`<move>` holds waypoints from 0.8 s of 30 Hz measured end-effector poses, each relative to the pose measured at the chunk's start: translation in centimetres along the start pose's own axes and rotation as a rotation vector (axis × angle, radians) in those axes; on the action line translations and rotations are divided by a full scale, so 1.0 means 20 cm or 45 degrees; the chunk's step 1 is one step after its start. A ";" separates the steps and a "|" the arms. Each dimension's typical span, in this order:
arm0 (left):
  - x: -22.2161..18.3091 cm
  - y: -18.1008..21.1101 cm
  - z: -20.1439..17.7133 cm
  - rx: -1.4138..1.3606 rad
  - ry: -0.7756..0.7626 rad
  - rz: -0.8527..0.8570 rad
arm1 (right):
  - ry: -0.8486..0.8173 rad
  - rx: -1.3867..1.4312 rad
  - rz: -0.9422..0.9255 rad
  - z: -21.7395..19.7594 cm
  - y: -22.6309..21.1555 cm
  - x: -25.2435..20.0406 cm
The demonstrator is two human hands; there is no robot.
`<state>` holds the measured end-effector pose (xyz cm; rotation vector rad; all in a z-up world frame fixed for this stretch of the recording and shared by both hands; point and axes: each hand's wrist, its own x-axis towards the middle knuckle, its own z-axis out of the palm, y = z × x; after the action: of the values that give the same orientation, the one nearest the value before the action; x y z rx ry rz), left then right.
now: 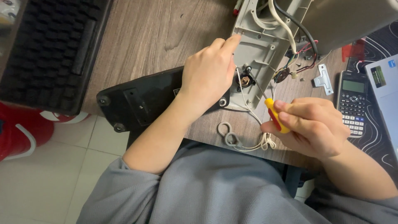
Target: Repairing the internal components and wiring of a fan base using a screwdriver.
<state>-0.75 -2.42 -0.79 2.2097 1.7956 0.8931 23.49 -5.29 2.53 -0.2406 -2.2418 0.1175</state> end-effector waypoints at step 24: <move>-0.01 0.00 -0.03 0.070 0.025 0.015 | -0.492 -0.287 0.444 -0.57 -0.07 -0.21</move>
<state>-1.02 -2.81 -0.37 2.2551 1.8391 0.8808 34.85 -7.57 6.74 -0.7892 -2.5762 0.1035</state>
